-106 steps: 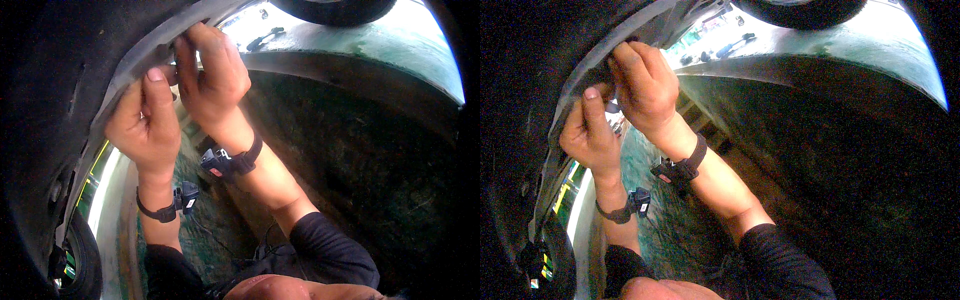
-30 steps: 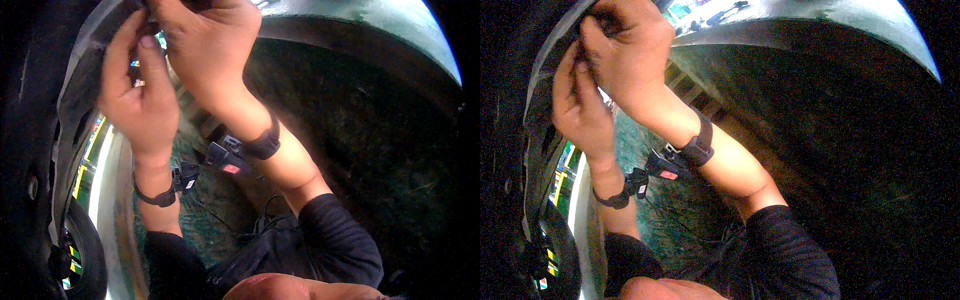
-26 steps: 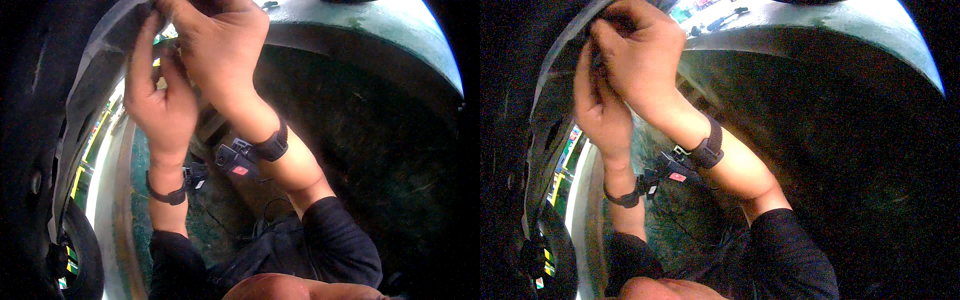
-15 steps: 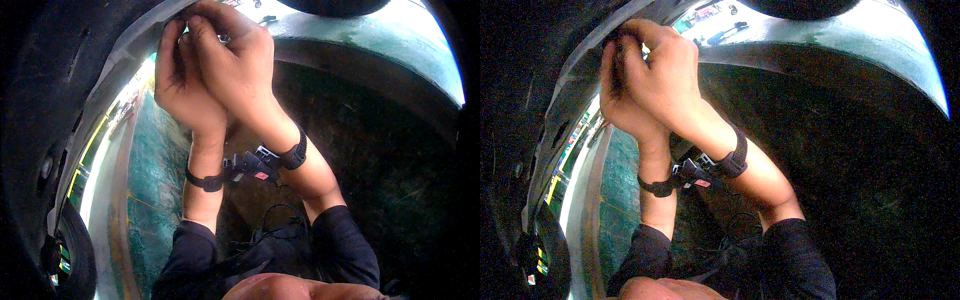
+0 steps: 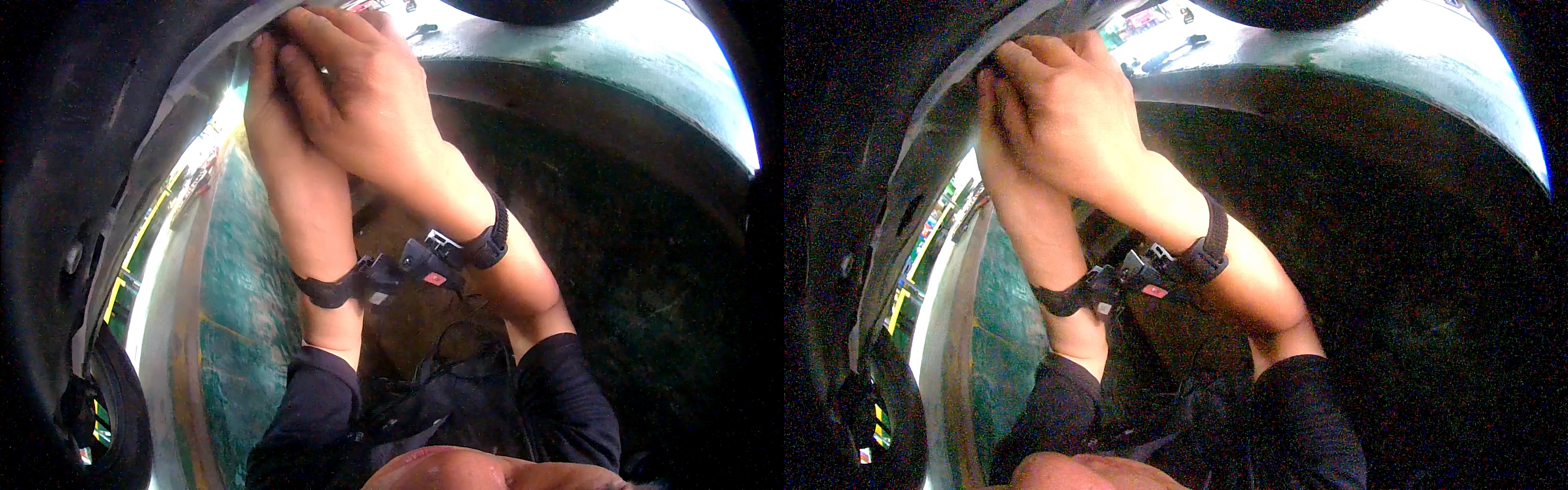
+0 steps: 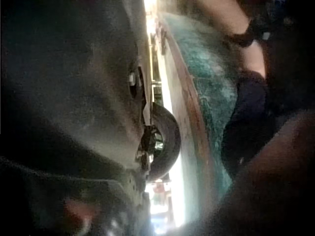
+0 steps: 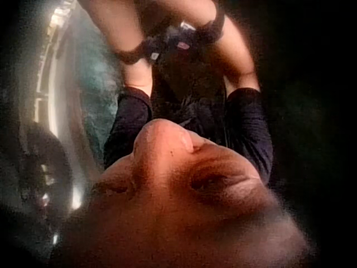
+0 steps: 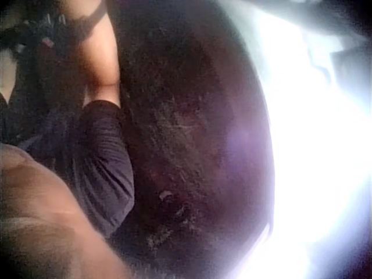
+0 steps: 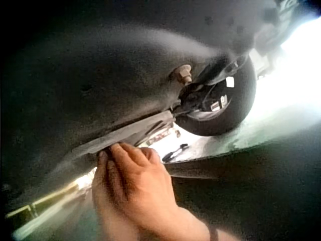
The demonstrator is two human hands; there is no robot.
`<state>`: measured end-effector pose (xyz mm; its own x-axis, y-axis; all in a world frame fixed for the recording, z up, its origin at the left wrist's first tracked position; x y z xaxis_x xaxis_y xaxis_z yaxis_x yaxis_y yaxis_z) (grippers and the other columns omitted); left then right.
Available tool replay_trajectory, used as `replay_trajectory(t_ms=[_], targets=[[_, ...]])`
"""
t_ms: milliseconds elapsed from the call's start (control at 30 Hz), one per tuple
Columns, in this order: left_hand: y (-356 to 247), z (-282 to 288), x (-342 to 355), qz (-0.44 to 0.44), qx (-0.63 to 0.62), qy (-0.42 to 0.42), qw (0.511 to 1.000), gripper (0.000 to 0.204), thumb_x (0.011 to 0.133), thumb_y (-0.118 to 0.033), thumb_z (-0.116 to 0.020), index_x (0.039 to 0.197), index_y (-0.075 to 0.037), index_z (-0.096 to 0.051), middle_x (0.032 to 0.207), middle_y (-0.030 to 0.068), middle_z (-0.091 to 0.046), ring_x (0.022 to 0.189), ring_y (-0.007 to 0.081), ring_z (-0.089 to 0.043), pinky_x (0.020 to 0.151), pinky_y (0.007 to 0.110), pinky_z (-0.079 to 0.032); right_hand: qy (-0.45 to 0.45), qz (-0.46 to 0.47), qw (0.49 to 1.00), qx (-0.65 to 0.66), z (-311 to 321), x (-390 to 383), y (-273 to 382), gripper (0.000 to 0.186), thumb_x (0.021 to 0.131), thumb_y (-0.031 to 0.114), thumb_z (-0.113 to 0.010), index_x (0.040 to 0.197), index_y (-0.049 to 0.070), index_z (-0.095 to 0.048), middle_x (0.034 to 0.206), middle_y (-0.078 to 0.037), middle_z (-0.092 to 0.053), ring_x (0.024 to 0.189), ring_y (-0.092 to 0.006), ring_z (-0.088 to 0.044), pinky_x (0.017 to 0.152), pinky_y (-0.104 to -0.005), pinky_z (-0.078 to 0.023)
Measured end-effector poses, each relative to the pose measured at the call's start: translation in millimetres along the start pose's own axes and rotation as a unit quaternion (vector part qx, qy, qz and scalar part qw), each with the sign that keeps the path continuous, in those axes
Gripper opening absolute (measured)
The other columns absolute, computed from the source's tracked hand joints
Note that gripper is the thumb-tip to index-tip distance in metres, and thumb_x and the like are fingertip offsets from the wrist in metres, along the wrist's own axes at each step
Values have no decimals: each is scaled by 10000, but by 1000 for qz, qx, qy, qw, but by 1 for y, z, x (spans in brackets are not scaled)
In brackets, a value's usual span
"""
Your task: The person pushes plastic clips into the underbody panel of a vehicle while working in a service pit, then uses a power impact wrench to tighten a bolt on the same panel. The person then walks up the stairs from the pit, retrieves a large blue bottle of fluid from a shelf, and pours it into the washer fluid reservoir under the hood.
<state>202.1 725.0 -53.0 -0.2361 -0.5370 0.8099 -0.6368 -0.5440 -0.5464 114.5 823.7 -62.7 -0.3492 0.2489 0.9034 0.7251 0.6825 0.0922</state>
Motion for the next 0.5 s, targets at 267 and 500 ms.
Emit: replay_trajectory(t_ms=[267,500], targets=[[-2,7,18,-18,71,-8,997,355,1024,-269,-527,1219,17,-608,1209,119,-640,1061,204,-608,938,315,-467,222,-7,966,-135,-5,7,4,482,948,287,-535,1355,29,-508,960,-172,-509,854,-318,-549,714,-406,-491],[4,11,15,-43,103,-30,993,344,1021,-263,-531,1196,21,-616,1182,118,-648,1039,203,-612,921,313,-472,265,8,956,-124,-7,5,0,511,936,265,-555,1388,38,-483,963,-165,-511,845,-303,-563,661,-399,-498]])
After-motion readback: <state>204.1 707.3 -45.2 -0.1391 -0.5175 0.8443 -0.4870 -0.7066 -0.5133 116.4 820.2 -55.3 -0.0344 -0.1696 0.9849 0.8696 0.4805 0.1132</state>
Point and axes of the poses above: each hand's wrist, its own x-axis towards the middle knuckle, its own z-axis out of the back of the hand, y = z × x, the point moved 7 cm from there along x, towards the middle knuckle
